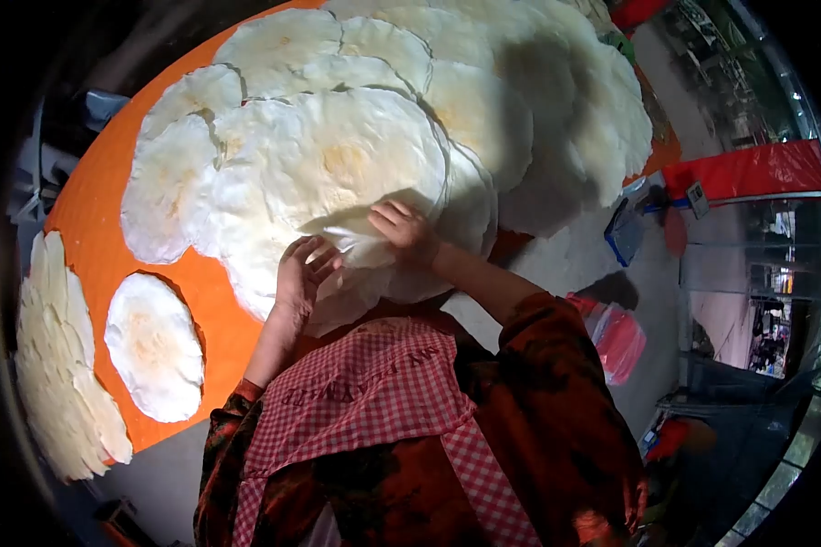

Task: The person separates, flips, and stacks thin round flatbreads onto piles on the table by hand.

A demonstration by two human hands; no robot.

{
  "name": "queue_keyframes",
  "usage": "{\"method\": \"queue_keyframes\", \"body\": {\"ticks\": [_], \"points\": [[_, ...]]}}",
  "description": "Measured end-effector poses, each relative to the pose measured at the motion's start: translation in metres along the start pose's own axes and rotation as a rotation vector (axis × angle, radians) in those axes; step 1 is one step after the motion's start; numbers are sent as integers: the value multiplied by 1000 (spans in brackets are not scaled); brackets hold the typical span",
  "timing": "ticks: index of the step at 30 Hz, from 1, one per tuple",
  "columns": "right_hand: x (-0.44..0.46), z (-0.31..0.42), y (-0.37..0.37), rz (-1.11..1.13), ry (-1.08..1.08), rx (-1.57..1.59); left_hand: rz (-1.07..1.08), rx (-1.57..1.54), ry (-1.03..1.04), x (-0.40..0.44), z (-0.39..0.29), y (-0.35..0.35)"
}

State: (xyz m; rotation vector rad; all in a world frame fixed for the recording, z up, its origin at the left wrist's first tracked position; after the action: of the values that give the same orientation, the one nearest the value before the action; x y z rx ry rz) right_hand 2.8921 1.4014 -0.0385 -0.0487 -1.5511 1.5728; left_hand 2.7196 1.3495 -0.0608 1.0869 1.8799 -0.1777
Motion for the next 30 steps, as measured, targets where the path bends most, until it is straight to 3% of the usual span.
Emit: {"method": "queue_keyframes", "body": {"ticks": [1,2,3,4,6,7,8,9,10,12,13,14,15,17,19,22,24,25,28,30], "points": [[0,-14,11,42,-22,-5,55,-19,24,2,0,0],[7,-41,17,212,176,223,44,-61,37,4,-2,-4],[49,-51,-9,217,399,166,33,-103,47,5,-3,-9],[101,-41,-60,-51,326,189,20,-144,53,5,-3,-14],[194,3,-151,-146,52,63,104,-220,-50,5,-2,-7],[224,11,-166,-125,17,40,131,-269,-112,2,-2,1],[240,-13,-151,69,207,244,158,-310,-179,-3,1,9],[257,-34,-143,169,77,83,163,-340,-259,-3,5,19],[275,-19,-163,63,-125,-79,278,-355,-248,5,5,29],[311,14,-185,220,-89,-237,347,-385,-199,-6,-16,47],[326,12,-189,313,-23,-139,401,-439,-199,-2,-20,54],[328,3,-187,411,70,-28,444,-465,-221,-7,-19,57],[335,-17,-184,394,153,-182,493,-494,-232,-9,-26,67],[348,-28,-182,381,45,-245,600,-557,-272,-10,-54,101],[347,-19,-186,376,-16,-231,566,-634,-246,-25,-96,124],[326,6,-200,498,146,-189,540,-706,-269,-17,-125,144],[307,33,-217,421,-76,-214,582,-741,-307,-3,-128,150],[290,27,-224,111,-274,-159,625,-749,-337,8,-117,151],[274,17,-216,388,19,-160,614,-704,-326,11,-108,152],[279,13,-227,235,-97,-253,603,-670,-286,16,-108,152]]}}
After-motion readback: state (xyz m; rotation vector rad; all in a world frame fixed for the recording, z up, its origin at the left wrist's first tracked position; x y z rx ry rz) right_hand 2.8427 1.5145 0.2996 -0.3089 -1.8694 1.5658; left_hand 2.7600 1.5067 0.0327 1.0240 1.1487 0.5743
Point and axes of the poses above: each hand's wrist, its own x-axis towards the middle knuckle, its own y-axis out of the palm, z = x × y, the point moved 9 cm from there along x, towards the middle knuckle, and after that the axes turned 14 degrees about -z, right-handed, at the moved point
